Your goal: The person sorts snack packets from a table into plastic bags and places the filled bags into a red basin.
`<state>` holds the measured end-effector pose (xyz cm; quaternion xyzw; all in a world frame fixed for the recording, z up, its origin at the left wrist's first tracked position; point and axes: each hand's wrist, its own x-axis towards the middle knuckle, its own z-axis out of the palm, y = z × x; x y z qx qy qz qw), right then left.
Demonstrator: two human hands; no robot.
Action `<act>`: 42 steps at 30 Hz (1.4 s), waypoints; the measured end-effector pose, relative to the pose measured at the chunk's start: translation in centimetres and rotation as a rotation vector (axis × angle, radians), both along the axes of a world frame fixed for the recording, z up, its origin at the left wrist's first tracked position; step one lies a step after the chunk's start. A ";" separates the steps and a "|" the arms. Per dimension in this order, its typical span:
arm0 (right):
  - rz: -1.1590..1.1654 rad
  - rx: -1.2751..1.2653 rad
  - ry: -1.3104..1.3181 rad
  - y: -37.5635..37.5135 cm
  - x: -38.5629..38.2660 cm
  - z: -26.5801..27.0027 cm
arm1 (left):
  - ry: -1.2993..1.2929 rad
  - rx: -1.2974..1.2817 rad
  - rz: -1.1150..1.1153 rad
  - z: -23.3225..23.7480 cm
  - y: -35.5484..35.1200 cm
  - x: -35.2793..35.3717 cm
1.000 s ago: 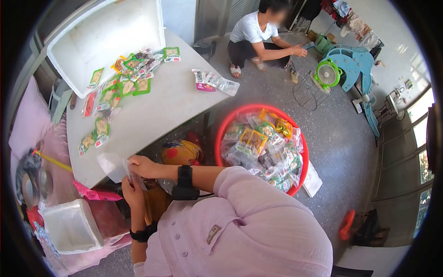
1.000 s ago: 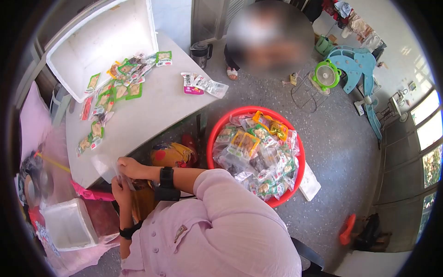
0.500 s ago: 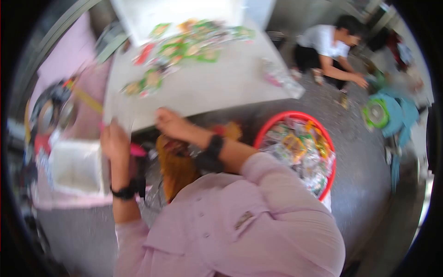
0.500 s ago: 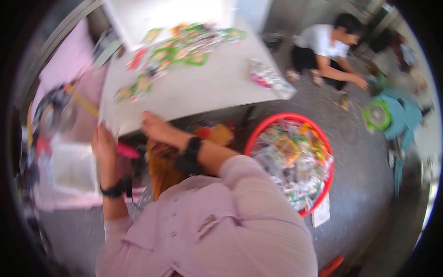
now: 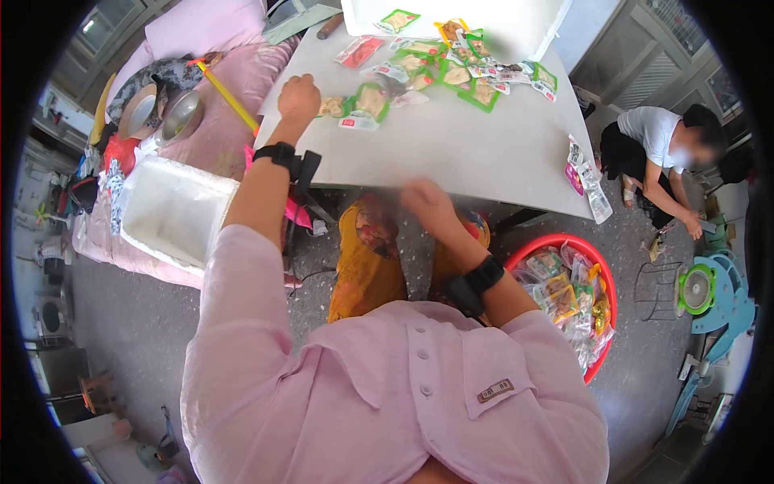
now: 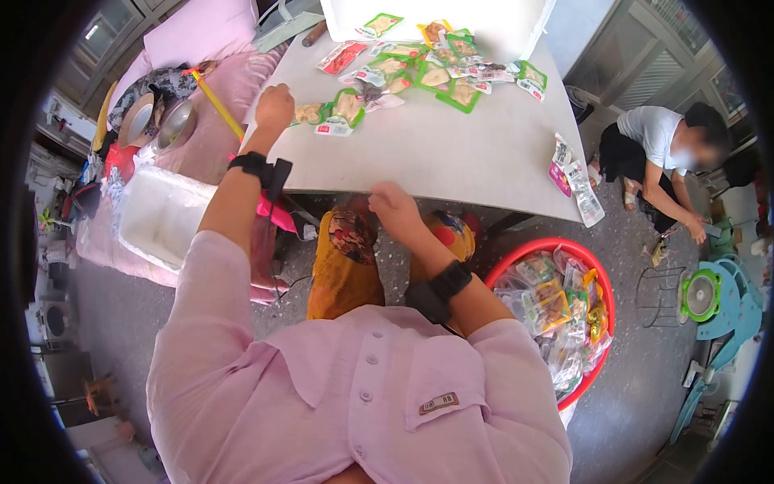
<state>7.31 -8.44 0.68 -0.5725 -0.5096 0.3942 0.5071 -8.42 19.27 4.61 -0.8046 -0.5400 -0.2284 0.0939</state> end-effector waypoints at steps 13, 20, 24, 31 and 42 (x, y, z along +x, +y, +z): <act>-0.283 -0.108 -0.009 7.2 2.9 -0.6 | -0.157 -0.354 -0.058 -4.5 -7.1 3.9; -0.302 -0.316 0.233 13.4 3.3 0.3 | -0.215 -0.397 -0.114 -4.7 -9.1 4.5; -0.363 -0.134 0.282 13.9 3.3 -1.1 | -0.288 -0.205 -0.158 -4.9 -9.8 4.1; -0.466 0.112 0.430 4.5 7.0 -0.4 | -0.237 -0.169 -0.248 -2.1 -15.5 4.2; -0.546 0.241 0.618 -3.7 11.2 1.1 | -0.181 -0.420 -0.369 -4.3 -20.2 10.1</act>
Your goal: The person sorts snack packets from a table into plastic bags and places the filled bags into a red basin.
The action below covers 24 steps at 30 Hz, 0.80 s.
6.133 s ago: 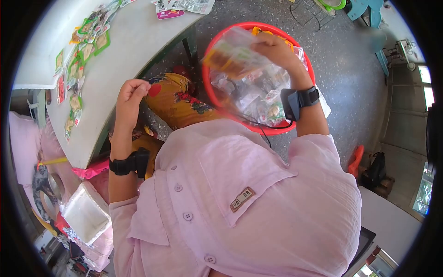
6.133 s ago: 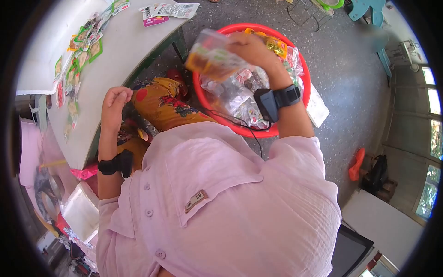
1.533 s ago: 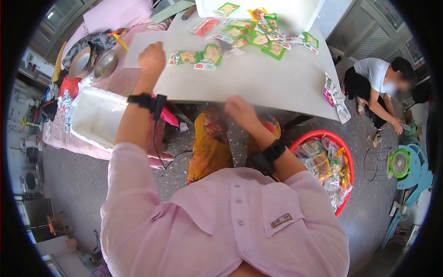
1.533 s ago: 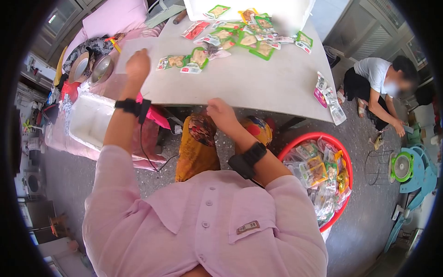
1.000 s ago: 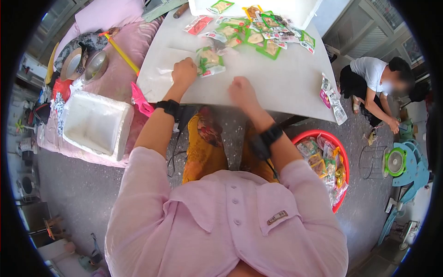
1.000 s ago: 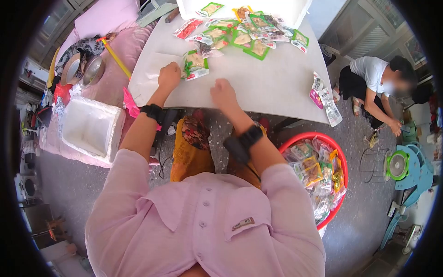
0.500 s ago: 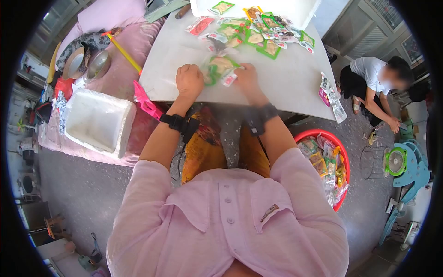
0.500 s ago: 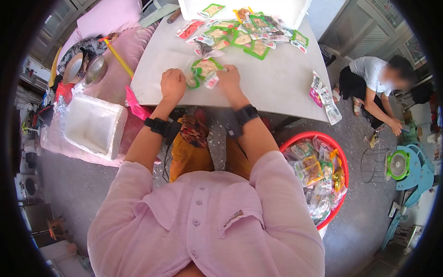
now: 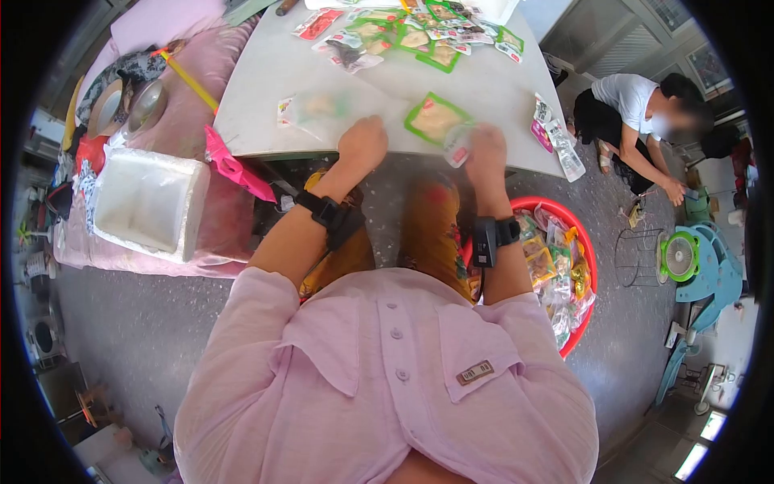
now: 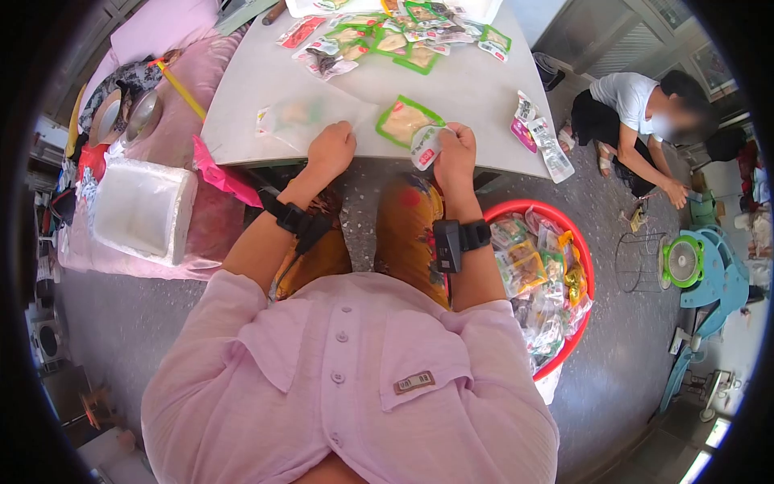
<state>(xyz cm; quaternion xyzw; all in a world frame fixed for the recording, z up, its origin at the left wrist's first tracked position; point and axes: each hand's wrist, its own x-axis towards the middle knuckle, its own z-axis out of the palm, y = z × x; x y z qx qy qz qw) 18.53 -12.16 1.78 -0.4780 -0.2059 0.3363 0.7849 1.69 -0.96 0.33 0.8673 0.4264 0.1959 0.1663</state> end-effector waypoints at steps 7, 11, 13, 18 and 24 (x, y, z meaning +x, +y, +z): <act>0.103 0.104 0.162 -1.2 1.8 0.6 | -0.080 -0.141 -0.056 0.1 0.5 2.1; 0.175 0.084 0.228 -0.5 1.7 -1.2 | -0.134 -0.207 -0.081 0.2 0.7 3.2; 0.198 0.056 0.279 -0.5 1.6 -1.7 | -0.151 -0.243 -0.070 0.4 0.4 3.5; 0.292 -0.037 0.175 0.6 1.9 -2.4 | -0.179 -0.134 -0.091 0.6 -0.7 4.1; -0.011 -0.380 -0.437 2.7 -1.3 0.4 | -0.237 -0.034 -0.132 1.4 -2.3 5.0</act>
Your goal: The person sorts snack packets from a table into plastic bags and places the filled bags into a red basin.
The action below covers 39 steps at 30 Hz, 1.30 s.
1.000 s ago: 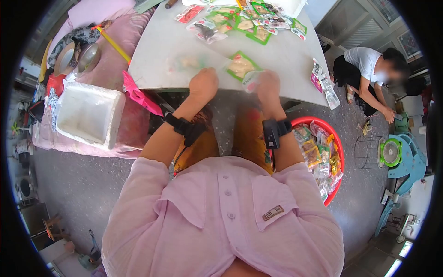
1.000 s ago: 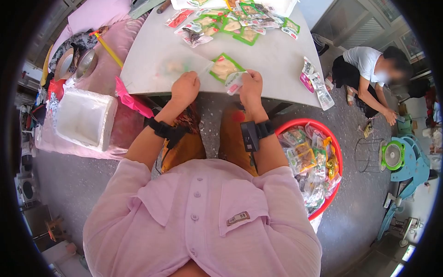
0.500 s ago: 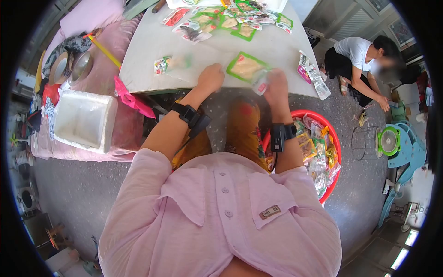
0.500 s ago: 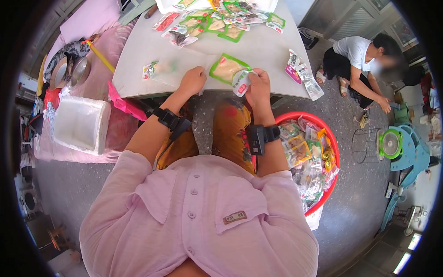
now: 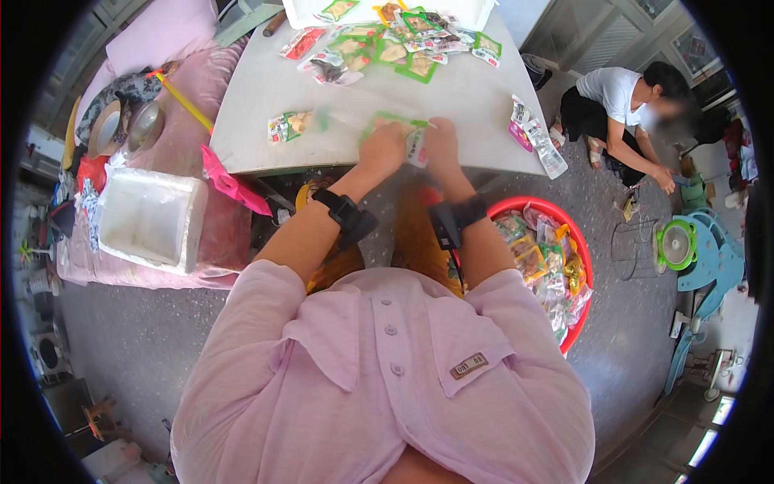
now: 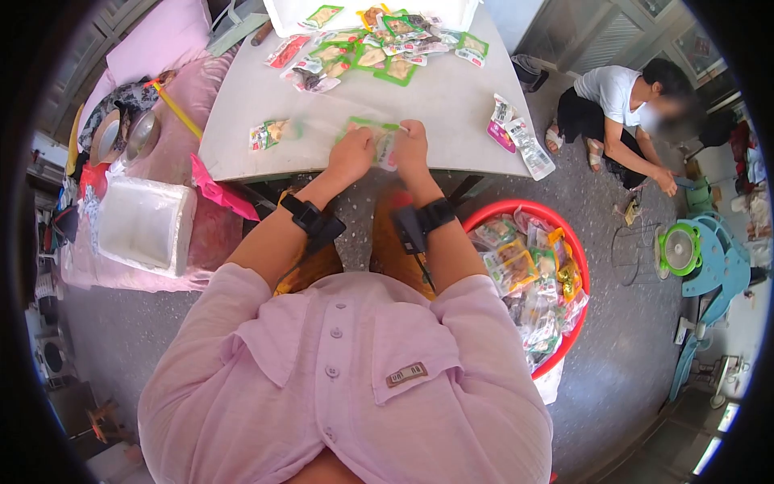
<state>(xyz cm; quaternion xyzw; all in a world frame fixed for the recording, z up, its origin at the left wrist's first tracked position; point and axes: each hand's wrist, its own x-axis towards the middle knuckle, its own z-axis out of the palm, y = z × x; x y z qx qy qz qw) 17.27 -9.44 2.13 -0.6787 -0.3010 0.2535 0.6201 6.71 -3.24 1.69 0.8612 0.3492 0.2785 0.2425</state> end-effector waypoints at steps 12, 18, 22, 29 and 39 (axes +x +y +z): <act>0.472 0.073 0.197 0.4 2.8 -2.9 | 0.029 -0.002 0.034 -0.1 0.3 -0.2; 0.143 0.146 0.153 1.2 -1.2 -1.1 | -0.035 -0.038 -0.027 0.5 0.3 0.3; 0.127 0.110 -0.019 1.9 -0.8 -1.7 | -0.049 -0.093 -0.040 0.3 0.4 0.3; 0.264 -0.276 -0.433 3.6 1.7 -1.3 | -0.012 -0.022 0.030 0.4 0.6 0.7; 0.302 0.003 -0.293 3.8 3.2 -6.3 | 0.061 0.076 -0.034 0.2 -0.6 0.9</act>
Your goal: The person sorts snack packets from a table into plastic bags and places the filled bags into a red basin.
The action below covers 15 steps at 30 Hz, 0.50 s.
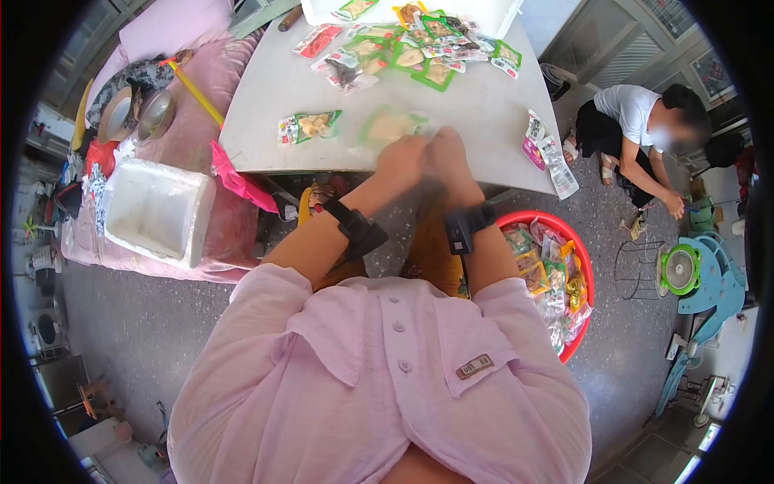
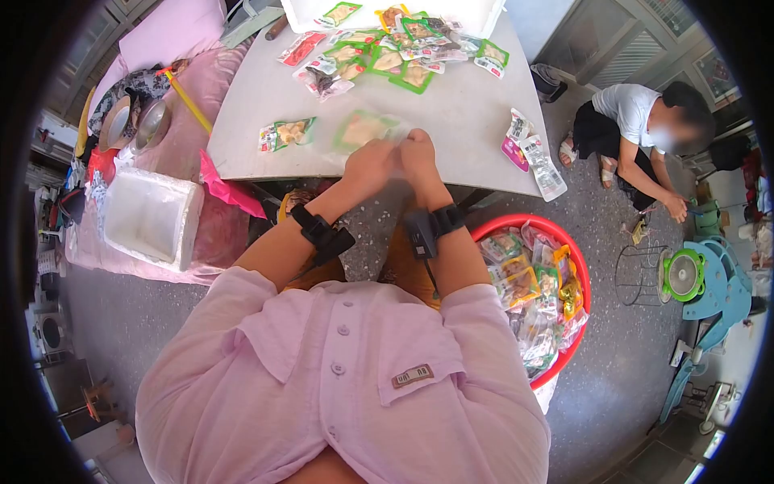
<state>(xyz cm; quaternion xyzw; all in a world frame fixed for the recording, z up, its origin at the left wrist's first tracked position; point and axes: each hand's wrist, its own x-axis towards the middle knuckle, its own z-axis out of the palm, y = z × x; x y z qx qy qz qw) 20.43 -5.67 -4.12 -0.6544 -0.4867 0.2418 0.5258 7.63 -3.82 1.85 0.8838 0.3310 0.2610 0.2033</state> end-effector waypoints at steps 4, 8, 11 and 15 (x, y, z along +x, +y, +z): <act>-0.004 -0.052 -0.013 0.2 0.1 -0.4 | 0.006 -0.080 -0.067 -0.3 0.5 -0.2; -0.054 0.122 0.626 -0.8 0.6 0.2 | -0.165 -0.027 -0.187 0.9 2.5 -0.5; -0.173 -0.031 0.526 -2.3 0.2 2.9 | -0.100 0.019 -0.101 3.2 7.0 -0.6; -0.267 -0.022 0.503 -3.0 -0.4 4.5 | 0.122 0.181 0.117 3.9 16.0 0.3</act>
